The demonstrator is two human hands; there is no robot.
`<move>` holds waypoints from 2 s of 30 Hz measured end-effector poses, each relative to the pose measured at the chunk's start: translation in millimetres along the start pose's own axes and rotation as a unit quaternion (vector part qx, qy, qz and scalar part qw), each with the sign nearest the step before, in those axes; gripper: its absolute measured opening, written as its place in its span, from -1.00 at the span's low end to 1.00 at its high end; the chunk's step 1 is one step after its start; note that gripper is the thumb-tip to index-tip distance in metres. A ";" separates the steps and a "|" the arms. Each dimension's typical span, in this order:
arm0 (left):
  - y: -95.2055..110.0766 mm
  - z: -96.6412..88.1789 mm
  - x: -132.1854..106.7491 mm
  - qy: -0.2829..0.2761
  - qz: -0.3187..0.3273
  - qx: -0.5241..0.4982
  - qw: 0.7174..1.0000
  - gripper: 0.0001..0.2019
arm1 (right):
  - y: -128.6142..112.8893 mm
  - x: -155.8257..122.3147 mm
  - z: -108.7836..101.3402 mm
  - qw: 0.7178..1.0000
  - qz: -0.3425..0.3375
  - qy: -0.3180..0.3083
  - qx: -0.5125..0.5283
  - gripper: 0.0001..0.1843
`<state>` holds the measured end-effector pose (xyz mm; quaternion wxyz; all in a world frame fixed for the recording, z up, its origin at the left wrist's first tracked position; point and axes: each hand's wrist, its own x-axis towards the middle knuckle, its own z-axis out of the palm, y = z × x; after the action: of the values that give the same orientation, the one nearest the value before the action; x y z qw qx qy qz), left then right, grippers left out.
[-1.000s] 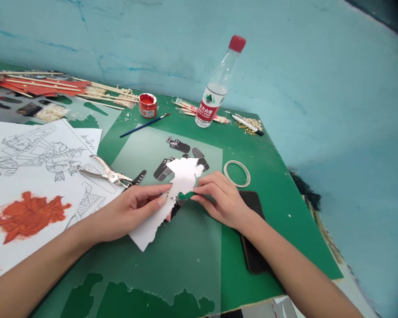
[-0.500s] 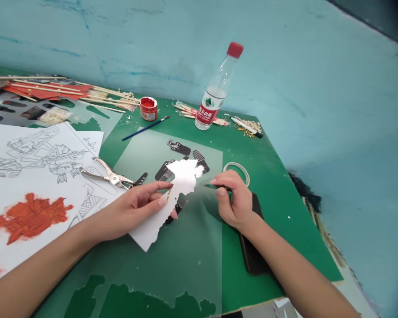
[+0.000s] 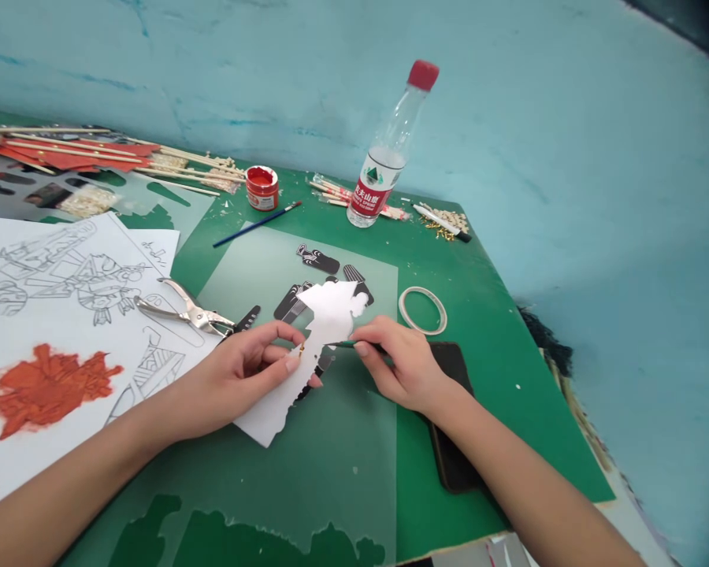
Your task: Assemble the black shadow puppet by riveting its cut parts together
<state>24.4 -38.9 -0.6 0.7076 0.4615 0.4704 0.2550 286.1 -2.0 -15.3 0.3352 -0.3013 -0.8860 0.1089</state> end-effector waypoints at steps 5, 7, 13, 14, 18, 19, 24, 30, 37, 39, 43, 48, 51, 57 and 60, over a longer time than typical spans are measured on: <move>0.6 0.6 -0.5 0.007 -0.001 0.000 1.000 -0.61 | -2.1 1.6 -1.0 0.999 -0.025 -0.007 -0.047 -0.89; 1.3 1.5 -0.8 0.009 -0.004 -0.004 1.000 -0.62 | -2.5 1.8 -1.3 0.998 -0.028 -0.009 -0.056 -0.89; 2.0 3.2 -0.9 0.031 0.006 -0.013 0.999 -0.59 | -2.1 -0.3 0.6 0.999 -0.002 -0.009 -0.039 -0.85; 1.2 2.7 -0.4 0.029 0.008 -0.012 0.999 -0.58 | -2.9 -0.2 1.0 1.000 0.009 -0.004 -0.023 -0.84; -3.7 1.3 2.6 0.007 0.015 0.002 1.000 -0.59 | -10.9 4.3 0.9 0.989 0.104 -0.007 0.108 -0.83; -4.6 1.5 3.3 0.007 0.018 0.007 1.000 -0.59 | -13.4 6.0 0.2 0.980 0.136 -0.018 0.146 -0.82; -4.5 5.1 4.5 0.034 0.027 0.028 0.999 -0.56 | -19.0 9.8 -1.6 0.956 0.189 -0.091 0.206 -0.77; -5.5 8.9 5.0 0.044 0.043 0.046 0.997 -0.58 | -18.1 6.4 10.2 0.927 0.257 -0.067 0.263 -0.81; -12.4 14.2 4.1 0.041 0.072 0.083 0.993 -0.61 | -24.1 9.2 15.1 0.901 0.284 -0.089 0.316 -0.74; -14.2 16.0 2.5 0.044 0.080 0.094 0.991 -0.61 | -24.2 7.3 15.6 0.921 0.253 -0.062 0.291 -0.76; -13.1 15.8 -0.4 0.118 0.155 0.062 0.979 -0.57 | -18.2 1.5 7.2 0.987 0.067 0.056 0.131 -0.89; -3.5 10.9 -1.9 0.166 0.153 -0.034 0.974 -0.69 | -10.8 4.3 -18.6 0.961 -0.216 0.093 -0.145 -0.78; -1.7 13.9 -4.0 0.096 0.067 -0.094 0.989 -0.62 | -14.4 10.5 -26.0 0.934 -0.261 0.098 -0.222 -0.81; -6.3 23.5 -5.7 0.036 0.017 -0.096 0.995 -0.73 | -15.4 15.1 -19.6 0.918 -0.293 0.101 -0.247 -0.91; -6.9 24.7 -4.7 0.066 0.054 -0.067 0.994 -0.75 | -8.0 10.5 -17.6 0.941 -0.255 0.070 -0.210 -0.82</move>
<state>44.2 -55.8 -1.5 0.6895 0.4197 0.4725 0.3539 287.8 -2.2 6.6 0.3420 -0.1352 -0.9103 -0.1900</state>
